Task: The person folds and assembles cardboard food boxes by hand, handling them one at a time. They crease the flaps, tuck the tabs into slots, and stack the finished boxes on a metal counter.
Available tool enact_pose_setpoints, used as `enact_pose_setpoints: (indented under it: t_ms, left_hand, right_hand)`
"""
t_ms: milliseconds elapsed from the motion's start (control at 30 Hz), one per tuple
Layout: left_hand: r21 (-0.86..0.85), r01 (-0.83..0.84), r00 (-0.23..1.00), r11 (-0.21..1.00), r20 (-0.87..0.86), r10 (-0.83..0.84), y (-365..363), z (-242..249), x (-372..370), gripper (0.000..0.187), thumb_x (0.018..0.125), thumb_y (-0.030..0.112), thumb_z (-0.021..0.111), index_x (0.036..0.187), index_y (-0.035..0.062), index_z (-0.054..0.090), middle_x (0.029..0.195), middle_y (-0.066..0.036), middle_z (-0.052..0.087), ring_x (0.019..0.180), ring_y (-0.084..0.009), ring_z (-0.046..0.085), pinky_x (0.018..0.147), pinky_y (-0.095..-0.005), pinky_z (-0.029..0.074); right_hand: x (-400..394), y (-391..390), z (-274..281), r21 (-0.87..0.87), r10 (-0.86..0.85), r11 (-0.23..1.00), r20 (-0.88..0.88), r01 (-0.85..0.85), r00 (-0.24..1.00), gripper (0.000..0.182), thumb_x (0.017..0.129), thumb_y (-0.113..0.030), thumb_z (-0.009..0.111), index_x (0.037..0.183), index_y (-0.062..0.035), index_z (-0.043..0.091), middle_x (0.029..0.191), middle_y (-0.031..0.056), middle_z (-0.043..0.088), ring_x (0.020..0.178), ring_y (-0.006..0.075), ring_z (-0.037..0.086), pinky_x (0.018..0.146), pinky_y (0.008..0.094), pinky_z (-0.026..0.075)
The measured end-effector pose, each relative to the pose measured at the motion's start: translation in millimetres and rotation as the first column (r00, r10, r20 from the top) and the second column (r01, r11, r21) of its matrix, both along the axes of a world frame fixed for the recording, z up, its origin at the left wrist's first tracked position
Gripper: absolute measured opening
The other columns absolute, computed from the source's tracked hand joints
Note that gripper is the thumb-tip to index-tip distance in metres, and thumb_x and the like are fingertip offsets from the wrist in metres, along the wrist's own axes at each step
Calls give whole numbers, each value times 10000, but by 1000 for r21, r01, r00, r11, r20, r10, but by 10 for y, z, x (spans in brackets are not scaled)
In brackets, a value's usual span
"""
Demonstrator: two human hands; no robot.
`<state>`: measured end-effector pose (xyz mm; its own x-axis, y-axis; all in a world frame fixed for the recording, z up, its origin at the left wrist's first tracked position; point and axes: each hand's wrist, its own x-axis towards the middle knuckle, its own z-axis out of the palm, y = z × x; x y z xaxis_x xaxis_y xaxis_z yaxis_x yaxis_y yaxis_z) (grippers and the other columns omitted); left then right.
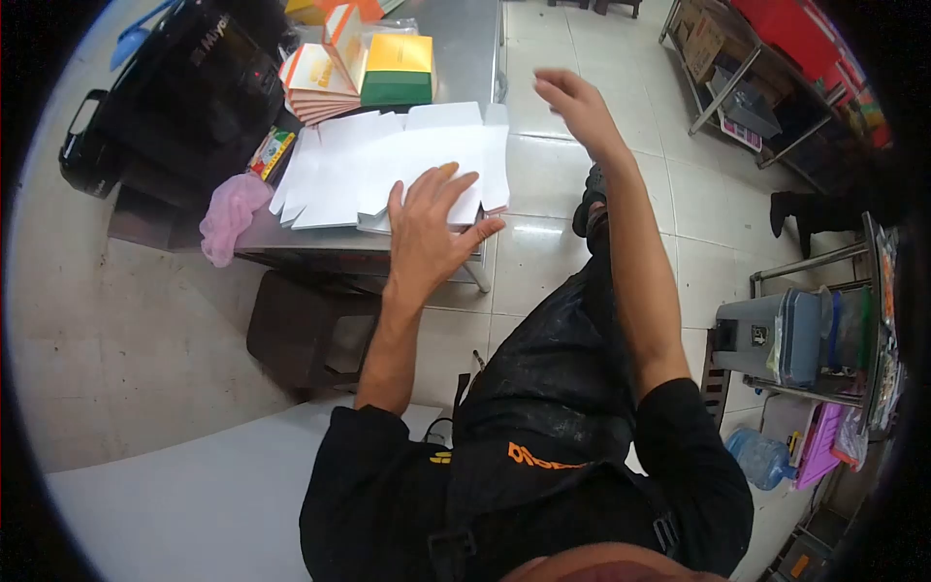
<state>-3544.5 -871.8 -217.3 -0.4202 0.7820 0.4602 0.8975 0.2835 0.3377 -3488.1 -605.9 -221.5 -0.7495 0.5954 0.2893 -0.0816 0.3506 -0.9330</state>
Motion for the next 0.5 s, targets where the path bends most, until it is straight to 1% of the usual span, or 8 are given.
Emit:
enact_pose_setpoints:
  t_ms: [100, 133, 233, 267, 367, 400, 467, 500]
  left_hand:
    - [63, 169, 981, 984, 84, -174, 79, 35, -51, 430, 809, 343, 679, 1156, 94, 626, 1257, -151, 556, 1143, -327, 524, 968, -449, 379]
    - [65, 211, 976, 975, 33, -214, 112, 81, -14, 333, 844, 225, 651, 1140, 73, 634, 1217, -154, 585, 1079, -328, 568, 913, -384, 441]
    - [-5, 247, 969, 969, -14, -247, 210, 87, -11, 261, 852, 185, 639, 1082, 61, 657, 1124, -159, 630, 1022, -308, 602, 879, -370, 465]
    - [-19, 222, 975, 975, 14, -222, 214, 105, 16, 239, 851, 173, 638, 1058, 55, 663, 1080, -161, 643, 986, -303, 615, 856, -361, 477]
    - [-59, 147, 988, 987, 52, -144, 261, 219, 81, 177, 849, 137, 633, 990, 39, 678, 959, -165, 671, 884, -292, 648, 785, -339, 506]
    - [-61, 97, 995, 993, 44, -94, 263, 242, 116, 159, 848, 125, 631, 969, 35, 681, 926, -165, 674, 853, -292, 654, 760, -334, 513]
    - [-26, 9, 1000, 1000, 28, -8, 291, 286, 192, 132, 844, 125, 644, 912, 23, 691, 835, -142, 687, 746, -266, 670, 693, -323, 524]
    - [-22, -33, 996, 999, 82, 35, 293, 297, 229, 132, 839, 125, 653, 910, 21, 692, 828, -130, 688, 741, -246, 667, 690, -321, 521]
  right_hand:
    - [398, 81, -540, -296, -90, 949, 61, 105, 994, 373, 885, -281, 584, 1124, 5, 592, 1047, 79, 629, 939, 161, 589, 798, 299, 475]
    - [486, 108, -765, -361, -102, 924, 90, 128, 991, 355, 888, -275, 579, 1116, -2, 597, 1035, 74, 632, 920, 160, 596, 784, 299, 479]
    - [665, 216, -1508, -479, -93, 863, 158, 159, 983, 316, 898, -251, 566, 1111, -21, 601, 1004, 52, 640, 864, 167, 613, 748, 303, 490]
    - [734, 206, -1706, -499, -107, 846, 188, 189, 976, 304, 892, -236, 568, 1099, -17, 609, 973, 76, 657, 844, 178, 629, 749, 314, 494]
    - [951, 286, -1966, 3, -153, 986, 388, 165, 909, 305, 882, -230, 576, 1084, -5, 617, 953, 117, 668, 858, 185, 638, 762, 317, 493]
    - [1050, 243, -1780, 33, -147, 989, 355, 145, 923, 312, 873, -231, 583, 1076, 2, 620, 937, 147, 672, 858, 196, 646, 775, 320, 491]
    - [1183, 305, -1569, -74, -121, 985, 354, 157, 927, 317, 874, -233, 584, 1083, 3, 617, 942, 144, 671, 844, 202, 646, 774, 327, 492]
    - [1205, 295, -1561, -139, -94, 978, 358, 153, 929, 320, 874, -234, 584, 1086, 3, 616, 944, 143, 671, 837, 205, 646, 774, 330, 492]
